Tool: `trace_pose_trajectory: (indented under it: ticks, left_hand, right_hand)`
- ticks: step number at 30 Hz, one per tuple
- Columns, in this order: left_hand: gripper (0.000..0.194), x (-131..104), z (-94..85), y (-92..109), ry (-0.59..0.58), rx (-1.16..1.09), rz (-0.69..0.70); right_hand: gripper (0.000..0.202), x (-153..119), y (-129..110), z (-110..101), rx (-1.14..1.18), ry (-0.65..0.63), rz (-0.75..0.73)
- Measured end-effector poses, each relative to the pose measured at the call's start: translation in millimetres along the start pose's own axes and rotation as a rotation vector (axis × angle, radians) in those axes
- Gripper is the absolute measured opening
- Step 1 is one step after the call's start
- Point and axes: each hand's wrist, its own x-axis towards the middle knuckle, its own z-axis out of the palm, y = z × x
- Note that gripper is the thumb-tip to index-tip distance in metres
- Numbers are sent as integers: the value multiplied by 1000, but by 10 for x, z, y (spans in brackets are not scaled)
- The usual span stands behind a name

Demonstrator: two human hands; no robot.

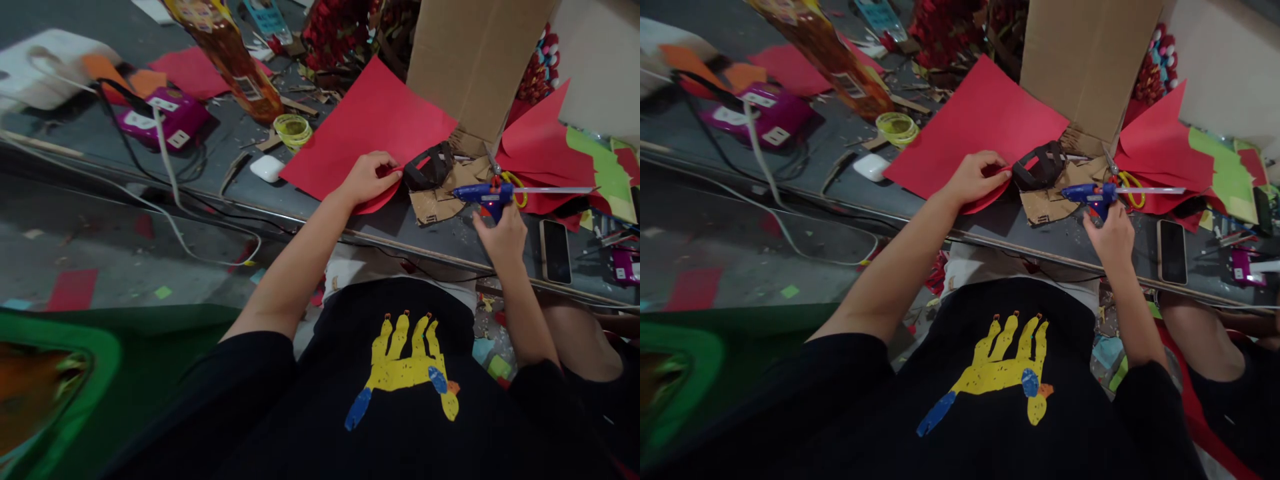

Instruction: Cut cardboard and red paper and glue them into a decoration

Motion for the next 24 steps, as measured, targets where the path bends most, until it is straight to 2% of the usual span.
trace_pose_trajectory:
  ticks: [5,24]
  left_hand:
    - [21,-2,-4,9,-5,-1,0]
    - [22,0,2,0,-2,-6,-19]
  right_hand:
    - [49,116,-89,90,-2,-95,-7]
    - [43,-73,278,68,-46,-96,7]
